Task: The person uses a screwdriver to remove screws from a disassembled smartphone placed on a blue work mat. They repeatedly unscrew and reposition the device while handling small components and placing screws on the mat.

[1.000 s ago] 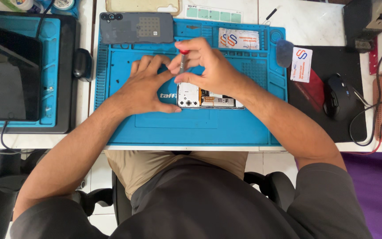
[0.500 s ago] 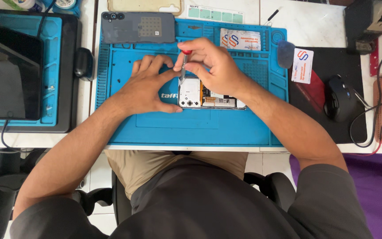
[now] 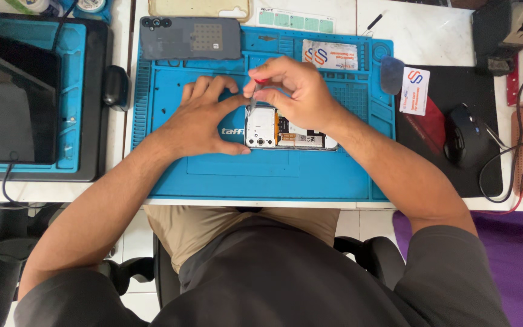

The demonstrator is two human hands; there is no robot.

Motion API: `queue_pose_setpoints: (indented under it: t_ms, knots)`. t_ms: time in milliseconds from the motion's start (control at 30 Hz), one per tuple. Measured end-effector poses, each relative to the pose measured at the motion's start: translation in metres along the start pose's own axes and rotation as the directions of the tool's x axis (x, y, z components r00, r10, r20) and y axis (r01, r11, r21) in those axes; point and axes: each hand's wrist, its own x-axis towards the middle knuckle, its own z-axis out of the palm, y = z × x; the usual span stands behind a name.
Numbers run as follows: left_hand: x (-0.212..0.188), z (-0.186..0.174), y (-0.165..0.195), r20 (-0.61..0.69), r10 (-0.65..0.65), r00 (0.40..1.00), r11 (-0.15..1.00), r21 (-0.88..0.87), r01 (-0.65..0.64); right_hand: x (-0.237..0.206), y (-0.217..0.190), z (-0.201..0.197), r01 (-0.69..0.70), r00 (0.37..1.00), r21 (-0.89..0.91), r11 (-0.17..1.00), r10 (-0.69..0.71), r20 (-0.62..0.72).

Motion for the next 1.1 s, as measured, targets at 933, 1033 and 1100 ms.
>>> queue_pose_setpoints:
  t_ms: [933,1033,1100]
  knots:
    - [0.000,0.000,0.000,-0.006,0.005,1.000,1.000,-0.001,-0.005,0.008,-0.010,0.005,0.102,0.991,-0.168,0.980,-0.114,-0.064]
    - [0.001,0.001,0.000,0.001,-0.004,1.000,1.000,0.000,0.004,0.005,-0.015,0.005,0.035,0.998,-0.108,0.994,-0.040,-0.044]
    - [0.001,0.001,0.000,-0.016,0.013,1.000,1.000,0.000,-0.013,0.005,-0.017,0.005,-0.007,1.000,-0.032,0.999,0.006,-0.020]
